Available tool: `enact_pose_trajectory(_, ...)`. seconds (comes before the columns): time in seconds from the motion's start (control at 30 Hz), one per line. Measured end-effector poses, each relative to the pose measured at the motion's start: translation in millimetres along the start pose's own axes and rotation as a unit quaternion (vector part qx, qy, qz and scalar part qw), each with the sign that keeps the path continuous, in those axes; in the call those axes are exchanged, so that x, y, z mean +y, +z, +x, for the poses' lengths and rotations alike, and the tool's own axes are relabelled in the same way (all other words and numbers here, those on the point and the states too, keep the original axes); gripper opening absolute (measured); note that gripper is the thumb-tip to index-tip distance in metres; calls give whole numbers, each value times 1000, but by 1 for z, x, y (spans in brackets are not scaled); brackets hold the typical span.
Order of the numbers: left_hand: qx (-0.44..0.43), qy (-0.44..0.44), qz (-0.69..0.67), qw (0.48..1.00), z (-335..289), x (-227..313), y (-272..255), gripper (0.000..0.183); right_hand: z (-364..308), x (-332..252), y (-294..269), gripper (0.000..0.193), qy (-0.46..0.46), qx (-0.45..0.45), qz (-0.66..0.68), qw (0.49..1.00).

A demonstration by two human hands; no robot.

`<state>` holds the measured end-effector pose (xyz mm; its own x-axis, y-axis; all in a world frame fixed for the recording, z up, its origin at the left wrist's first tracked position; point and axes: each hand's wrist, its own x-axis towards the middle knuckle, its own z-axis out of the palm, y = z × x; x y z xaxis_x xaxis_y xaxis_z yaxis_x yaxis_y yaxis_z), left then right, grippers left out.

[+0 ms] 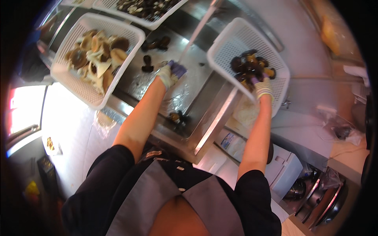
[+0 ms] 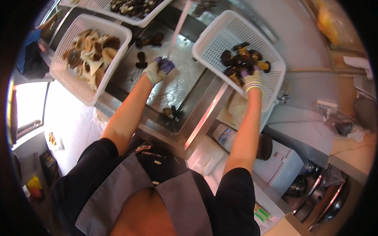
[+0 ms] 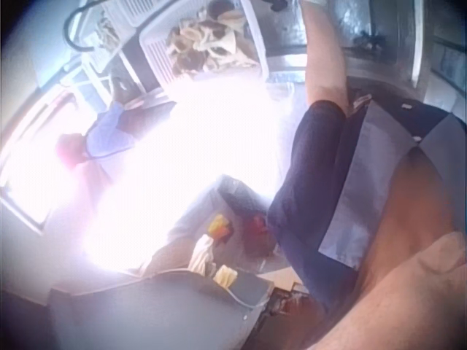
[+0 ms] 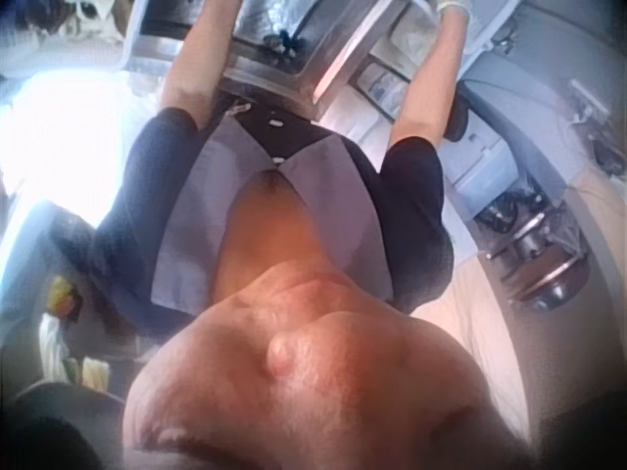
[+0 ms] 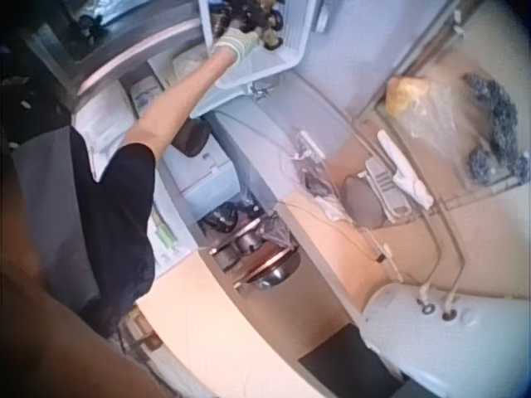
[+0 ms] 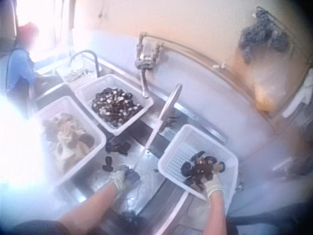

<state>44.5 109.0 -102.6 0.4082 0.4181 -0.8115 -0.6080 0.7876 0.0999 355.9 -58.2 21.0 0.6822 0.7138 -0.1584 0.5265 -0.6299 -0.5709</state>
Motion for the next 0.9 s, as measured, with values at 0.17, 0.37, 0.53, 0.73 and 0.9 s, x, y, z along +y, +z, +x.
enact_pose_trajectory(0.17, 14, 13, -23, 1000, 2, 20, -10, 20, -74, -74, 17, 23, -168, 178, 168, 955)
enact_pose_trajectory(0.37, 47, 48, 185, 980, 14, 27, -69, 19, -130, -112, 179, 28, -146, -350, -69, 923)
enact_pose_trajectory(0.53, -12, 68, 320, 945, 5, 24, -132, 11, -150, -33, 324, 36, -174, -434, -374, 801)
enact_pose_trajectory(0.73, 35, 96, 384, 918, -12, 17, -148, 25, -136, 13, 373, 38, -77, -485, -300, 818)
enact_pose_trajectory(0.9, 42, 118, 478, 869, 10, 1, -116, 44, -63, -56, 352, 40, 66, -362, 182, 912)
